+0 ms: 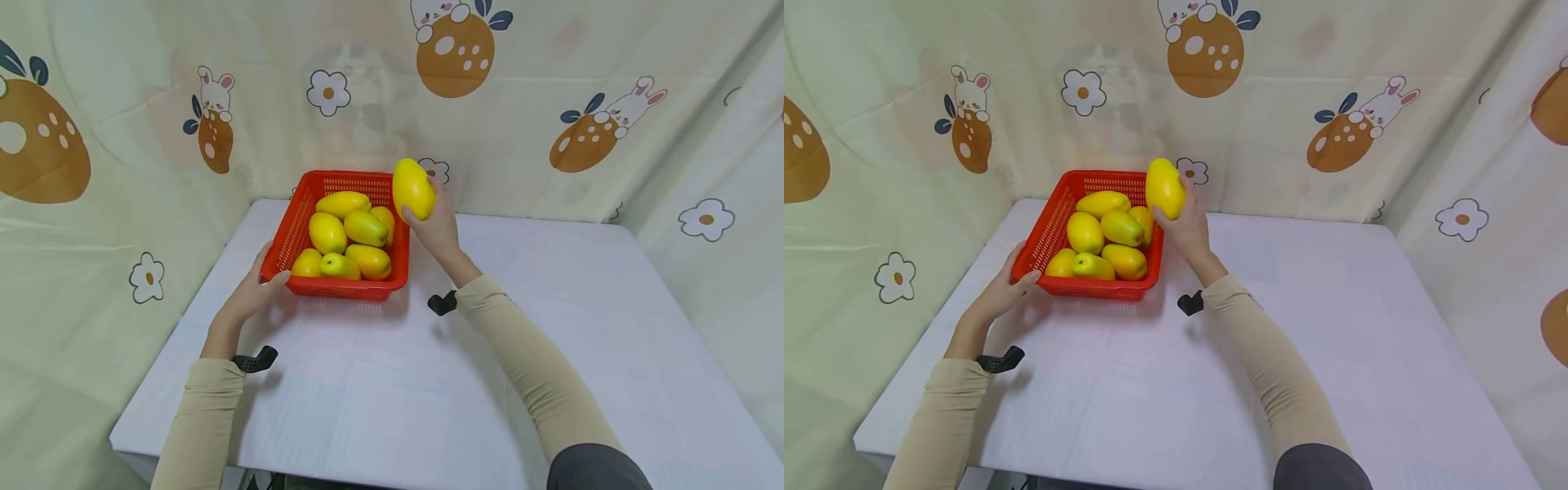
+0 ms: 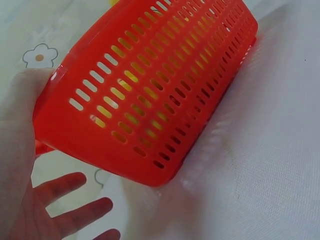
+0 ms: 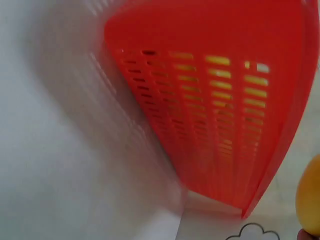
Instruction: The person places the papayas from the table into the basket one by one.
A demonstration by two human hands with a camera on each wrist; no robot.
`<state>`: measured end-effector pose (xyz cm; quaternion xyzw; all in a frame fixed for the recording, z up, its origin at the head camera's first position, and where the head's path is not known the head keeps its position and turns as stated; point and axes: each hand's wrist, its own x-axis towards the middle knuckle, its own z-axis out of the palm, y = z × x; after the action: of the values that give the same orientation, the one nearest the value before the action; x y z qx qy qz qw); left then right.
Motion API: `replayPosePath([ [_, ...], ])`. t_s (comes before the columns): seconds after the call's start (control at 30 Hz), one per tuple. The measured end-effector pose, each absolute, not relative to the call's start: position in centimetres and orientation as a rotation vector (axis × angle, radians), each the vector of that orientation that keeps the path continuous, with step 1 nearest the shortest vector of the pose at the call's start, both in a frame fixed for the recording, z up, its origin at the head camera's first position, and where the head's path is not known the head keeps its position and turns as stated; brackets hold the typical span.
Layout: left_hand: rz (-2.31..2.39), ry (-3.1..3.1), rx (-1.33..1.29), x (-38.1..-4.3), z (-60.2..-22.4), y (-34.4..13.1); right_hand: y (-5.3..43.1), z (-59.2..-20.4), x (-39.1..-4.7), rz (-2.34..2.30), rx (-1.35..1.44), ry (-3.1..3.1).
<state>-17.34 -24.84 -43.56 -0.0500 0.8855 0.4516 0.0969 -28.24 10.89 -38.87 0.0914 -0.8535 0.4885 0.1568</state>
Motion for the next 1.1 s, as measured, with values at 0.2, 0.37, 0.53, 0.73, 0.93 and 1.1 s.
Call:
replayPosePath([
  [0.2, 1.344, 2.624, -0.143, -17.2, -43.5, -24.8, 9.1, -39.1, -27.4, 1.251, 0.450, -2.566],
  [0.37, 1.354, 2.623, -0.138, -17.2, -43.4, -24.7, 8.1, -39.8, -26.8, 1.188, 0.504, -2.634],
  [0.53, 1.353, 2.625, -0.137, -17.2, -43.5, -24.6, 7.8, -40.2, -26.7, 1.131, 0.537, -2.644],
  [0.73, 1.399, 2.615, -0.106, -17.0, -43.6, -24.7, 7.6, -40.5, -26.9, 1.055, 0.555, -2.673],
  [0.93, 1.432, 2.616, -0.076, -17.1, -44.0, -24.7, 7.0, -41.1, -27.0, 0.965, 0.553, -2.707],
  [1.1, 1.434, 2.630, -0.078, -17.2, -44.2, -24.7, 6.2, -41.0, -27.0, 0.755, 0.571, -2.752],
])
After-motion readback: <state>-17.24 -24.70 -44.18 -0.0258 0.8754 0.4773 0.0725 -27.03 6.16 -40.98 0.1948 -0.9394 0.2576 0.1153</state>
